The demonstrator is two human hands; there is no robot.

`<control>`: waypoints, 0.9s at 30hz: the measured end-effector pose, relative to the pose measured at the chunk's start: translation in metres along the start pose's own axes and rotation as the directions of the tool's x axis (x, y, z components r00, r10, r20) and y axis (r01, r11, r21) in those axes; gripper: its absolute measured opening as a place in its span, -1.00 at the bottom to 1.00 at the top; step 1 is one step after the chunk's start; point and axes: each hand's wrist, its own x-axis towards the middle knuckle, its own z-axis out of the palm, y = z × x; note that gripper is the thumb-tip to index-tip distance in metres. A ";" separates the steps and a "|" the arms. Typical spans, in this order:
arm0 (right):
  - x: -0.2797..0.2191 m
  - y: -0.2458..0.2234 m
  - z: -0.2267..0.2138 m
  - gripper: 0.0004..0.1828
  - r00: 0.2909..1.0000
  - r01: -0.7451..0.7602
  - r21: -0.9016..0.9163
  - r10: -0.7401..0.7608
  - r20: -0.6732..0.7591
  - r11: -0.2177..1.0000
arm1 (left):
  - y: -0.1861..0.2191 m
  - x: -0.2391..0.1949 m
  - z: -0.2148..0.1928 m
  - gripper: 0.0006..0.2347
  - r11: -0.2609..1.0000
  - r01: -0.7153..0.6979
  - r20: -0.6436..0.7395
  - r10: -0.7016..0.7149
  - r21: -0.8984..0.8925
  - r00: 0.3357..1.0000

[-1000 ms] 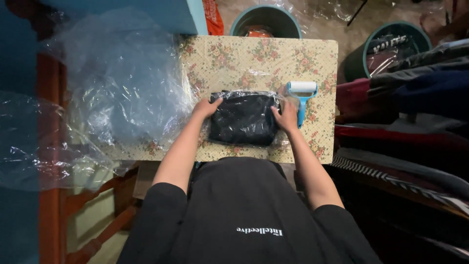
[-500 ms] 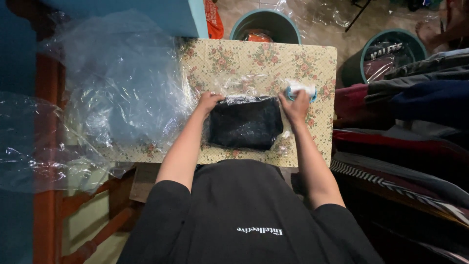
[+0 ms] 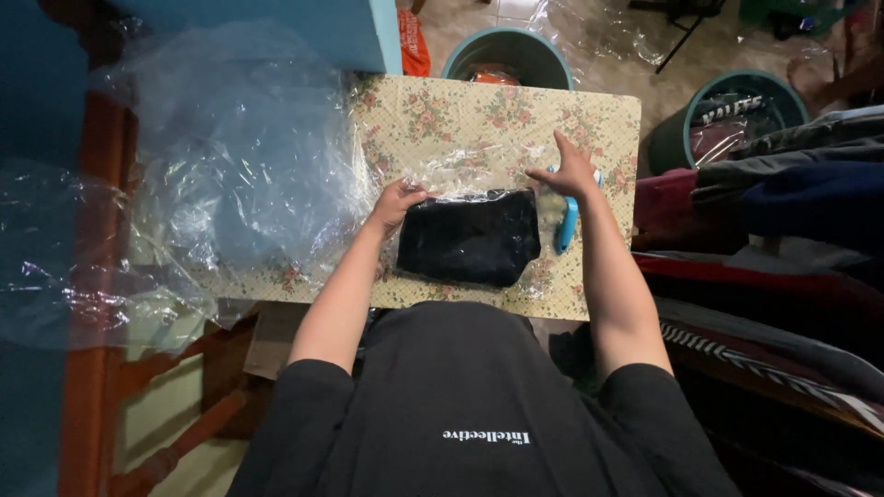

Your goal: The person folds a black pair of trousers on a table, uses a lint roller to clean the fabric, and then wraps the folded trousers in a clear plastic bag. The person places the wrapped trousers on the table.

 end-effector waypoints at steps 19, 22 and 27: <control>-0.028 0.048 0.066 -0.43 0.960 -0.269 0.931 -0.012 0.280 0.247 | 0.052 -0.062 0.001 -0.90 0.962 0.032 0.078 -0.011 -0.270 0.997; -0.042 0.027 0.053 -0.48 0.947 -0.276 0.950 -0.126 0.295 0.146 | 0.053 -0.066 -0.002 -0.89 0.953 0.049 0.102 -0.019 -0.300 0.995; -0.106 -0.074 -0.021 -0.95 0.958 -0.255 0.965 -0.122 0.260 0.055 | 0.049 -0.058 -0.008 -0.90 0.947 0.056 0.127 -0.016 -0.317 0.992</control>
